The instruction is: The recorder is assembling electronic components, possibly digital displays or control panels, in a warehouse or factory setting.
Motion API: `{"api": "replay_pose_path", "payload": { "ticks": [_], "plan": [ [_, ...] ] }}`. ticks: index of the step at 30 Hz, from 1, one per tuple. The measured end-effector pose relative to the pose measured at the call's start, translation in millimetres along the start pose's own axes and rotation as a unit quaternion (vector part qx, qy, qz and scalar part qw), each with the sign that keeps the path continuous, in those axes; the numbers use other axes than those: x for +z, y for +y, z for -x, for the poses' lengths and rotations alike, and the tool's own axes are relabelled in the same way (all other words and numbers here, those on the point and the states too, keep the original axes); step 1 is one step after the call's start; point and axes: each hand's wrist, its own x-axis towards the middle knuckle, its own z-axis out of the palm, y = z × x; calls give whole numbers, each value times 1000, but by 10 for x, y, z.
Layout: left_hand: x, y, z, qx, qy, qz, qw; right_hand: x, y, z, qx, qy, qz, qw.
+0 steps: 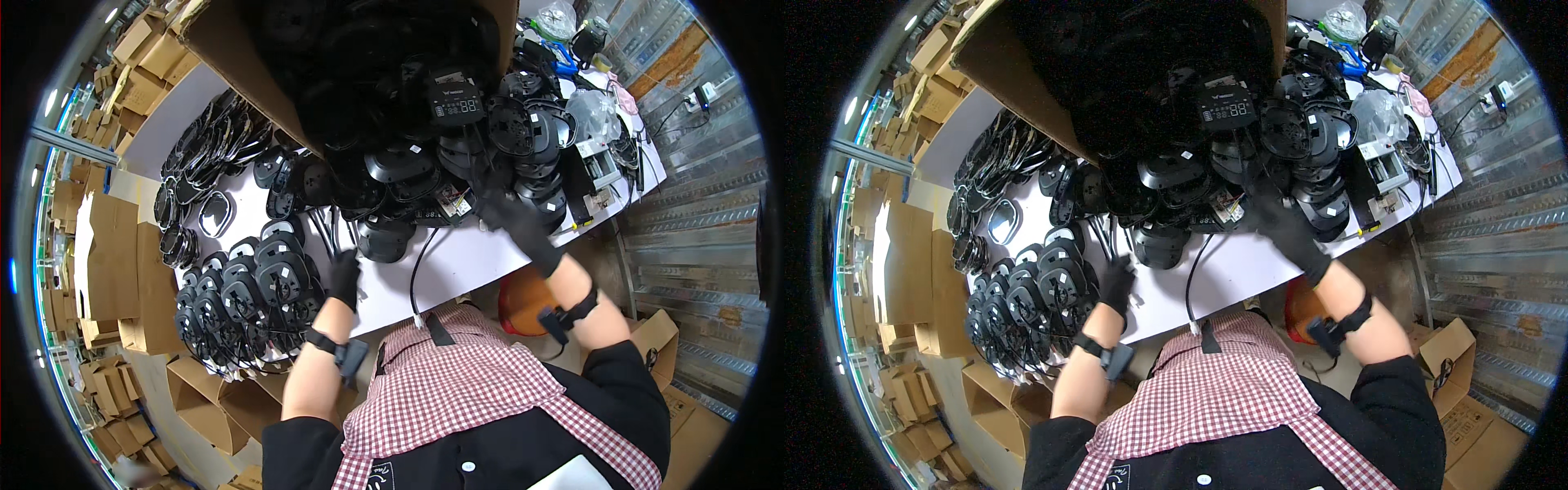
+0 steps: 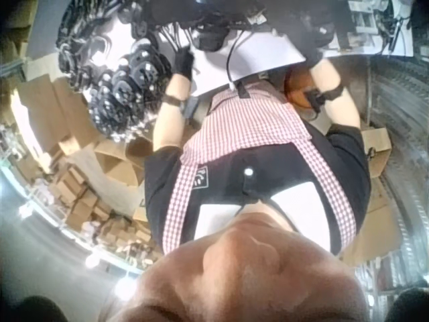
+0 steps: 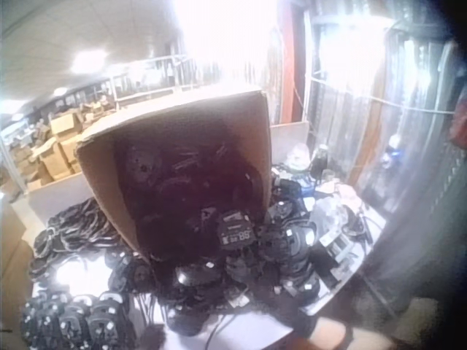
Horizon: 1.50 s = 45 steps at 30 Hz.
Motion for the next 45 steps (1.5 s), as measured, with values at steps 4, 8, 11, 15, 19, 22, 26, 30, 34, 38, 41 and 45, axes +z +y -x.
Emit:
{"api": "replay_pose_path", "payload": {
  "ticks": [4, 8, 11, 15, 19, 22, 26, 30, 34, 38, 41, 45],
  "plan": [
    [396, -160, 63, -113, 69, -44, 990, 971, 451, 156, 219, -186, -276, 917],
    [828, 30, -140, -161, 156, -56, 973, 1557, 647, -205, 247, -168, -314, 901],
    [1022, 94, -301, -217, 204, -22, 954, 1736, 397, -206, 169, -97, -331, 923],
    [701, -66, -499, -116, 39, -77, 990, 1883, 439, -222, 124, -225, -134, 957],
    [1072, 321, -308, -132, 123, 129, 975, 1627, 892, -202, 328, -70, -449, 828],
    [934, 273, -46, -77, 79, 191, 975, 1476, 852, -262, 338, 81, -541, 766],
    [780, 89, 201, -42, 153, 159, 974, 1306, 966, -494, 276, 20, -611, 741],
    [855, 188, 76, -90, 262, -59, 959, 1291, 927, -615, 253, 11, -622, 741],
    [1133, 639, 8, -216, 198, -222, 930, 1228, 976, -561, 297, 161, -527, 780],
    [966, 291, -116, -220, 150, -130, 955, 1152, 1150, -398, 304, 134, -485, 809],
    [365, -191, 11, -141, 133, -61, 979, 1306, 1007, -409, 282, 68, -477, 830],
    [603, 355, 528, -157, -34, 114, 980, 1040, 1145, -370, 267, 56, -448, 851]
  ]
}}
